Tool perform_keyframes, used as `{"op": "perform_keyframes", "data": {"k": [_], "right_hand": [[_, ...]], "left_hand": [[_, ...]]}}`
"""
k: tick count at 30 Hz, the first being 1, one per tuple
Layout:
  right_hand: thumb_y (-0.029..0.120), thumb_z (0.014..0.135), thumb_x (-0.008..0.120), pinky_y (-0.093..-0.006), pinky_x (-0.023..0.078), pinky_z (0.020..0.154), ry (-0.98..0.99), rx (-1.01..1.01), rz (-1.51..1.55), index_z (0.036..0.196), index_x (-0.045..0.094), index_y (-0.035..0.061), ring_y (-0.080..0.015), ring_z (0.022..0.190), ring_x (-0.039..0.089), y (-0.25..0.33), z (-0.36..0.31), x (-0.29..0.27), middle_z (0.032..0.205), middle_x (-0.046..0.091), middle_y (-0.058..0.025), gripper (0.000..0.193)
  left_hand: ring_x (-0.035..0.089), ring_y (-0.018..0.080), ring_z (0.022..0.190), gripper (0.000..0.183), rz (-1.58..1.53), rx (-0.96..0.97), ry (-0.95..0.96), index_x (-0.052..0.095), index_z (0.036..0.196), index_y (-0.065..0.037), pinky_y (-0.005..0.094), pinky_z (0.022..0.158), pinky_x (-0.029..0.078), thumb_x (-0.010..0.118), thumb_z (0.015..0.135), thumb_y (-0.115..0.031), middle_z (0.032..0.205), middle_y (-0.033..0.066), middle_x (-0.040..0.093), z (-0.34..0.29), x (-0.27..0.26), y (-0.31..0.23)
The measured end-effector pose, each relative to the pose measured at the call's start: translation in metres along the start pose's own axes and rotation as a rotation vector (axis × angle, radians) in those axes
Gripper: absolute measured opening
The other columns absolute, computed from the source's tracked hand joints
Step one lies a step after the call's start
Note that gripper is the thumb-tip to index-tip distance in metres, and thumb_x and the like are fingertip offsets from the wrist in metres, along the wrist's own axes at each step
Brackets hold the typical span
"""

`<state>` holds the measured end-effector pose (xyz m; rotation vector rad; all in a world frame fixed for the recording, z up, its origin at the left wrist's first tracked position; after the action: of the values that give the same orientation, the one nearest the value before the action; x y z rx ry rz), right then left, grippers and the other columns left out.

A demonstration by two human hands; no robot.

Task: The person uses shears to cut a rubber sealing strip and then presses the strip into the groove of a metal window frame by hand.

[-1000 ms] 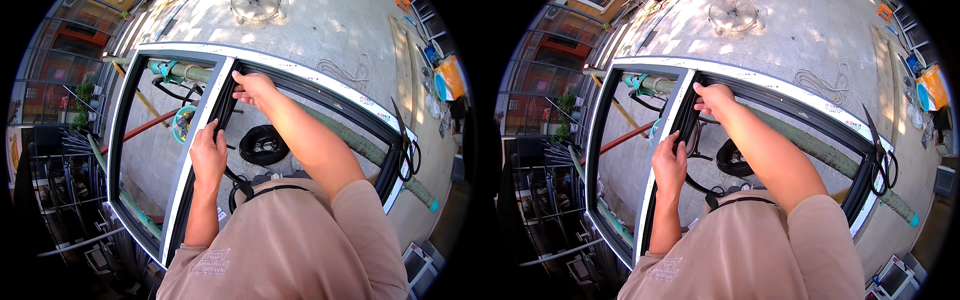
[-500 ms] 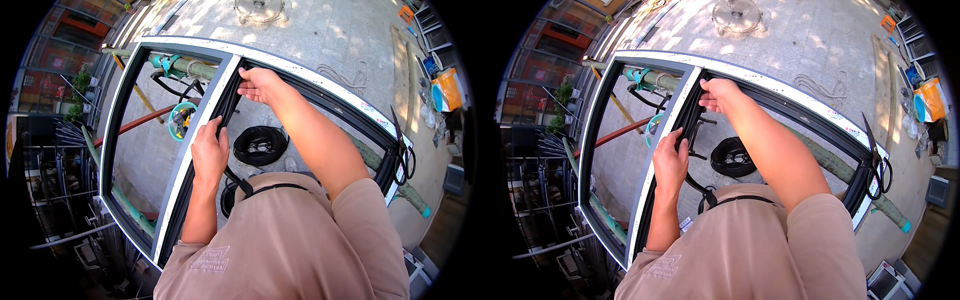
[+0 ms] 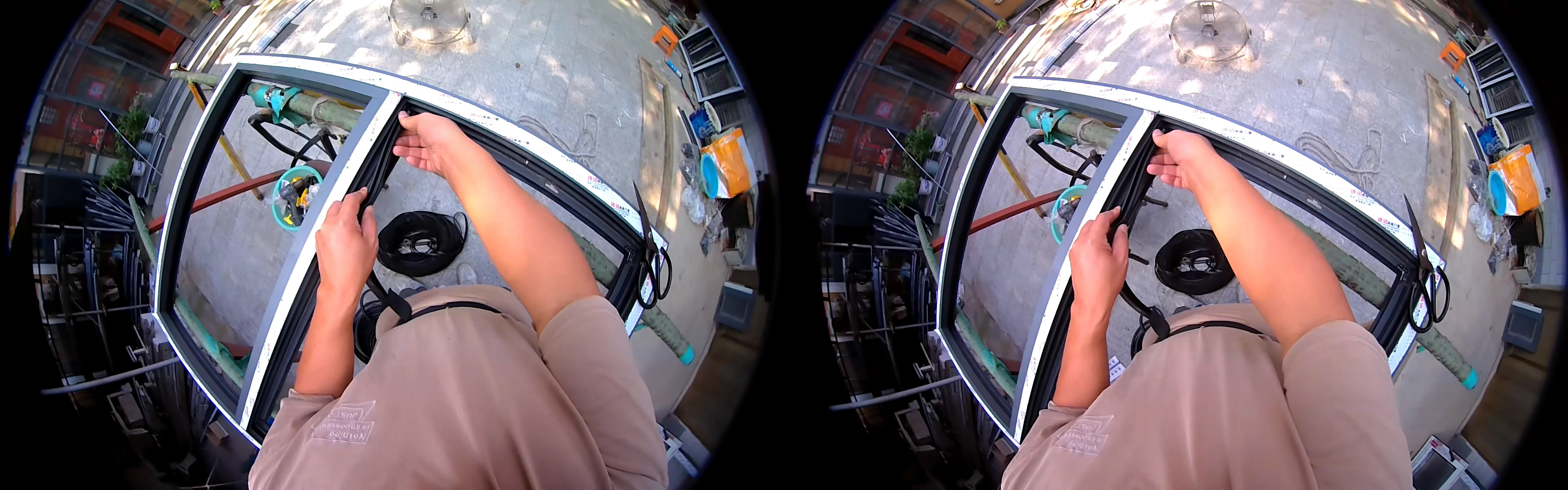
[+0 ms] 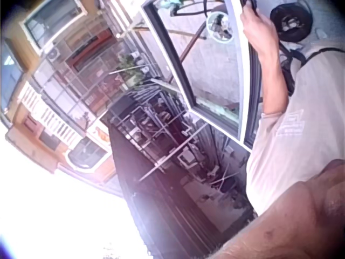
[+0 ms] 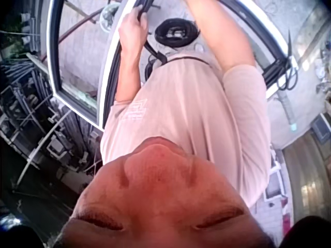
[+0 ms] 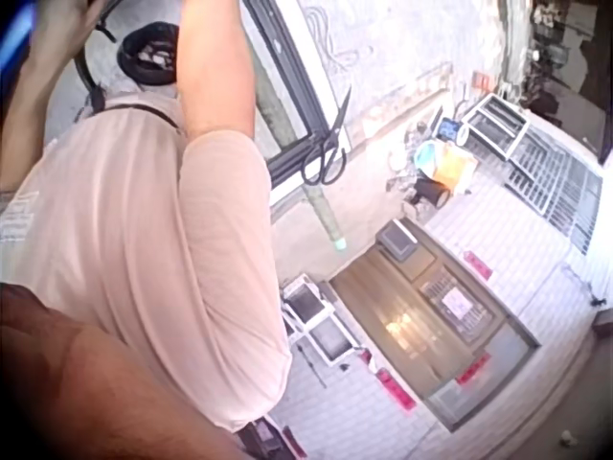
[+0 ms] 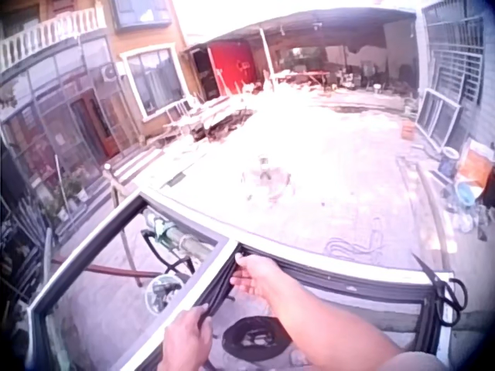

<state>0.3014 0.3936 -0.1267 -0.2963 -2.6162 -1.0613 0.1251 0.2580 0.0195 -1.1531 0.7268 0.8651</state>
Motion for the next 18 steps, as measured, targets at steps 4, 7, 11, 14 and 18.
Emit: {"op": "perform_keyframes", "data": {"k": [4, 7, 11, 14, 18], "right_hand": [[0.048, 0.114, 0.071, -0.036, 0.056, 0.074, -0.061, 0.001, 0.006, 0.105, 0.075, 0.0173, -0.0171, 0.085, 0.079, -0.0013, 0.0023, -0.0009, 0.096, 0.08, -0.0002, 0.032], [0.046, 0.115, 0.071, -0.0363, 0.056, 0.074, -0.065, -0.003, 0.023, 0.105, 0.075, 0.018, -0.0172, 0.084, 0.079, 0.0025, 0.0052, 0.0016, 0.096, 0.081, -0.0001, 0.03], [0.047, 0.116, 0.069, -0.0366, 0.056, 0.076, -0.043, -0.014, 0.05, 0.108, 0.075, 0.0179, -0.0172, 0.086, 0.079, 0.0016, 0.0017, -0.0018, 0.097, 0.082, -0.0004, 0.031], [0.046, 0.113, 0.069, -0.0374, 0.056, 0.078, -0.014, -0.003, 0.066, 0.106, 0.077, 0.0142, -0.0186, 0.087, 0.08, 0.004, 0.0021, -0.0021, 0.097, 0.082, -0.0021, 0.033], [0.043, 0.108, 0.068, -0.0381, 0.056, 0.077, -0.012, 0.03, 0.091, 0.102, 0.077, 0.0119, -0.0199, 0.085, 0.08, 0.004, 0.0, -0.0015, 0.097, 0.083, -0.0034, 0.033]], "left_hand": [[0.079, 0.0478, 0.09, 0.027, -0.003, 0.023, -0.017, 0.081, 0.128, -0.005, 0.0556, 0.082, 0.065, 0.078, 0.102, -0.012, 0.107, 0.0243, 0.08, -0.001, -0.0021, -0.0015], [0.08, 0.0483, 0.091, 0.027, -0.015, 0.025, -0.033, 0.081, 0.128, -0.005, 0.0562, 0.083, 0.065, 0.078, 0.102, -0.012, 0.105, 0.025, 0.08, 0.0016, -0.0023, -0.0029], [0.079, 0.0495, 0.093, 0.027, -0.011, 0.005, -0.012, 0.081, 0.127, -0.005, 0.0573, 0.085, 0.065, 0.078, 0.101, -0.012, 0.106, 0.0258, 0.08, 0.0016, 0.0006, 0.0009], [0.079, 0.0477, 0.093, 0.027, -0.013, 0.01, -0.011, 0.081, 0.127, -0.004, 0.055, 0.086, 0.064, 0.079, 0.101, -0.012, 0.106, 0.0258, 0.081, 0.003, 0.0005, 0.001], [0.079, 0.048, 0.092, 0.028, -0.02, -0.002, -0.005, 0.081, 0.127, -0.005, 0.0552, 0.086, 0.064, 0.079, 0.101, -0.013, 0.106, 0.0262, 0.081, 0.0008, 0.0001, 0.0018]]}}
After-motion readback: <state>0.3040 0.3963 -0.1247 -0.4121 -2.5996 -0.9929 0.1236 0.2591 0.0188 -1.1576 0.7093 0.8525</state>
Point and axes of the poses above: each hand's wrist, its own z-axis towards the middle knuckle, its own x-axis out of the palm, y = z × x, the point moved 10 cm from there along z, towards the middle knuckle
